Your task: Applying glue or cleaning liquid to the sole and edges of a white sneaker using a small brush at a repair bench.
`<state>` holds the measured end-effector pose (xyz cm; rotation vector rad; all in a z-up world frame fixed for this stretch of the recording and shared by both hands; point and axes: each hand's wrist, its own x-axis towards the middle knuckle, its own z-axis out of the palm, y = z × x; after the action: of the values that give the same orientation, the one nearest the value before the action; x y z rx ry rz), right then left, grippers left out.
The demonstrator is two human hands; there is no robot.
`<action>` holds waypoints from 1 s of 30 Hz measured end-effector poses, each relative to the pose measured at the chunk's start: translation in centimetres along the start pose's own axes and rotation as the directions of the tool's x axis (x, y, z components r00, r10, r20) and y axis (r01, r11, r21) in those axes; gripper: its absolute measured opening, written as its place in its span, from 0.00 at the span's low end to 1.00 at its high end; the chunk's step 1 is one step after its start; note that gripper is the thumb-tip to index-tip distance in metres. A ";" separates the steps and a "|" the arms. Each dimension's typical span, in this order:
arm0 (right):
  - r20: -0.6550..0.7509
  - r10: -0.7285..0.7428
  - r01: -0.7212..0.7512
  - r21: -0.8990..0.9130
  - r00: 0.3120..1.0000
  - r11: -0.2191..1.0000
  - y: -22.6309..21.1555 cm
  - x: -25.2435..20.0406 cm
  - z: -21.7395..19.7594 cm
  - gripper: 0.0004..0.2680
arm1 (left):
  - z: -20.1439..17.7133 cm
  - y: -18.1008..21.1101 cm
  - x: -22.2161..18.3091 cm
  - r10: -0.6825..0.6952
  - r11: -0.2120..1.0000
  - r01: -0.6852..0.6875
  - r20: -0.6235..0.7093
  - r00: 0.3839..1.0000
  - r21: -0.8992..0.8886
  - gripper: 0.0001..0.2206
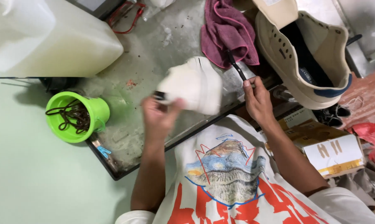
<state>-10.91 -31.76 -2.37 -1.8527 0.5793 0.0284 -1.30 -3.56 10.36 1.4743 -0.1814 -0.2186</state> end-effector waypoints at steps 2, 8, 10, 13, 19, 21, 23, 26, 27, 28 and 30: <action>-0.001 -0.016 0.016 -0.002 1.000 1.000 -0.5 -0.2 0.2 0.11 | -3.4 -4.1 -0.1 -0.063 0.967 0.039 -0.092 0.994 -0.250 0.13; 0.005 -0.022 0.022 0.011 1.000 1.000 -1.2 -0.7 1.1 0.09 | -7.1 -7.3 -0.6 -0.288 0.803 0.140 -0.171 0.942 -0.580 0.12; 0.001 -0.023 0.023 0.026 1.000 0.999 -1.2 -0.6 1.3 0.08 | -8.0 -7.9 -1.3 -0.319 0.791 0.143 -0.201 0.926 -0.594 0.12; 0.014 -0.036 0.037 -0.007 0.999 0.999 -1.3 -0.3 1.4 0.06 | -9.1 -9.0 -2.3 -0.266 0.885 0.127 -0.261 0.928 -0.449 0.12; 0.010 -0.009 0.009 0.032 1.000 0.999 -0.9 -0.5 2.4 0.06 | -10.1 -11.1 -4.1 -0.274 0.935 0.157 -0.370 0.888 -0.318 0.11; 0.066 0.027 -0.033 0.088 0.997 0.996 -0.1 -0.3 2.8 0.07 | -9.9 -11.0 -3.6 -0.289 0.952 0.192 -0.485 0.825 -0.240 0.12; 0.096 0.081 -0.099 0.196 0.992 0.976 0.8 -0.3 3.6 0.09 | -7.8 -7.6 -3.0 -0.293 0.954 0.208 -0.517 0.804 -0.218 0.15; 0.157 0.182 -0.231 0.389 0.971 0.892 0.9 0.0 4.5 0.14 | -8.2 -7.1 -2.1 -0.209 0.978 0.187 -0.529 0.822 -0.094 0.27; 0.196 0.240 -0.306 0.466 0.951 0.830 0.8 -0.4 4.7 0.15 | -8.9 -7.7 -2.3 -0.133 0.988 0.156 -0.505 0.853 0.004 0.38; 0.193 0.250 -0.313 0.461 0.949 0.831 0.2 -0.7 4.6 0.15 | -7.9 -5.8 -1.9 -0.144 0.986 0.165 -0.502 0.853 -0.003 0.38; 0.215 0.276 -0.349 0.537 0.937 0.768 -1.4 -0.4 4.8 0.15 | -6.1 -1.8 -0.3 0.069 0.898 0.085 -0.330 0.941 0.432 0.23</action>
<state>-9.49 -26.98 -2.75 -1.1445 0.7159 0.1746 -0.14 2.25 8.02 1.9420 0.0620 0.0823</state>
